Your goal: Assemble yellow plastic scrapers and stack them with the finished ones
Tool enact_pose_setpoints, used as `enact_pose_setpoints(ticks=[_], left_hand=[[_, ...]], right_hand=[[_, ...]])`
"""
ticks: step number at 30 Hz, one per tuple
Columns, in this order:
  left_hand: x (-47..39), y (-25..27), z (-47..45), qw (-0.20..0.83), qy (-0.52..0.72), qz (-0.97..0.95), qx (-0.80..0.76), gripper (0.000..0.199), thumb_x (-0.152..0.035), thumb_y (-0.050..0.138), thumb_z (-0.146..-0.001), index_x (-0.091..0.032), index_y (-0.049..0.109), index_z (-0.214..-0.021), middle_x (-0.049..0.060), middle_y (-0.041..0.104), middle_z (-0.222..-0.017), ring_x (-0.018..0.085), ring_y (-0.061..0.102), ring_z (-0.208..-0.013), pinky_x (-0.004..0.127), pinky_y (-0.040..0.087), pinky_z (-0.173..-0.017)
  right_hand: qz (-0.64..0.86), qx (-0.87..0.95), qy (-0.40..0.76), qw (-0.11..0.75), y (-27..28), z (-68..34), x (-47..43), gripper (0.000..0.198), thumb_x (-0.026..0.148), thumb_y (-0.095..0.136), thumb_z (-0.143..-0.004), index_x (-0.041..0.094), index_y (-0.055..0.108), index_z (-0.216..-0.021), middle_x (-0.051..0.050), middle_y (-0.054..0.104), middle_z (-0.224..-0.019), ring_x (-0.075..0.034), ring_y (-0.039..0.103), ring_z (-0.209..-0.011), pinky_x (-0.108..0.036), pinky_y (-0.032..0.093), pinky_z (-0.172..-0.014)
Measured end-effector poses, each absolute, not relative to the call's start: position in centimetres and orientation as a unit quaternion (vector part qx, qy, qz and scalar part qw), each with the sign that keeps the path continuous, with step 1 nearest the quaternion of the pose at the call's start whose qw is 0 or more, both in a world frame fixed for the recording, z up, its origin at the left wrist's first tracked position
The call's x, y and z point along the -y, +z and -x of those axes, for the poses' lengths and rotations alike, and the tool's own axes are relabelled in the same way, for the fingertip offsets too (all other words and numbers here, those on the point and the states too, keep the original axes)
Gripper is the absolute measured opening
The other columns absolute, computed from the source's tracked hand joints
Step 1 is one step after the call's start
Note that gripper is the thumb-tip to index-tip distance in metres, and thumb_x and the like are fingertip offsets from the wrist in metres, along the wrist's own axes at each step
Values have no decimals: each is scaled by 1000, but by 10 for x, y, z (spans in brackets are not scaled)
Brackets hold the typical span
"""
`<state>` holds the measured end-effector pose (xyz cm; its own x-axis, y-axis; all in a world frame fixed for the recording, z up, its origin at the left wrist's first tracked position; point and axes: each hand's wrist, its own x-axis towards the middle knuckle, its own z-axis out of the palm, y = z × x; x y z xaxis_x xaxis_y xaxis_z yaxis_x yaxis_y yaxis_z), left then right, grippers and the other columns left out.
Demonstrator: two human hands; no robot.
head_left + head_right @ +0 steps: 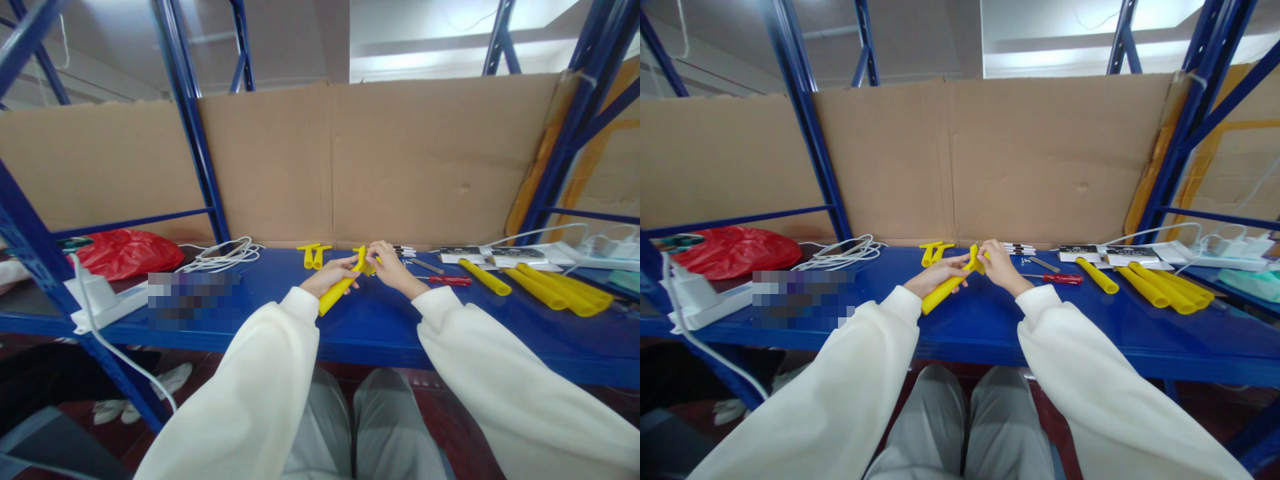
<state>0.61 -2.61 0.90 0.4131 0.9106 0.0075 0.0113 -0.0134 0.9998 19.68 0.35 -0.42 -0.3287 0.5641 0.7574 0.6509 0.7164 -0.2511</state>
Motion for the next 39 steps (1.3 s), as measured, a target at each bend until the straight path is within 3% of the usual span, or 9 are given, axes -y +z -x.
enact_pose_setpoints(ticks=[14,23,30,34,39], left_hand=[[25,6,-5,577,375,-618,-380,69,-6,71,-77,-25,55,-141,5,68,-90,11,64,-56,17,45,-42],[28,7,-6,587,386,-624,-341,68,-6,68,-77,-23,54,-142,8,67,-101,10,64,-57,18,44,-41],[30,7,-5,586,386,-644,-307,68,-9,70,-76,-24,55,-140,7,66,-102,9,62,-57,17,43,-41],[33,9,-5,581,379,-653,-302,69,-9,70,-76,-22,54,-141,7,67,-100,9,62,-55,19,44,-41],[36,11,-5,567,364,-667,-318,70,-12,71,-77,-19,50,-144,4,69,-83,10,60,-51,20,44,-43]], right_hand=[[368,815,-34,446,-3,-198,0,8,23,52,-87,23,55,-80,-9,60,-99,-26,54,-99,-43,42,-92],[379,780,-26,497,-7,-198,-4,7,30,56,-85,23,53,-82,-8,62,-97,-25,56,-97,-44,43,-93],[373,745,89,546,-12,-204,-10,31,48,62,-82,22,56,-97,-11,63,-111,-25,58,-106,-41,49,-89],[331,752,195,536,-9,-205,-4,44,64,64,-77,22,59,-90,-7,66,-97,-23,62,-92,-40,53,-83],[326,739,297,510,-4,-206,5,48,66,71,-69,23,59,-86,-2,65,-86,-18,60,-76,-34,53,-72]])
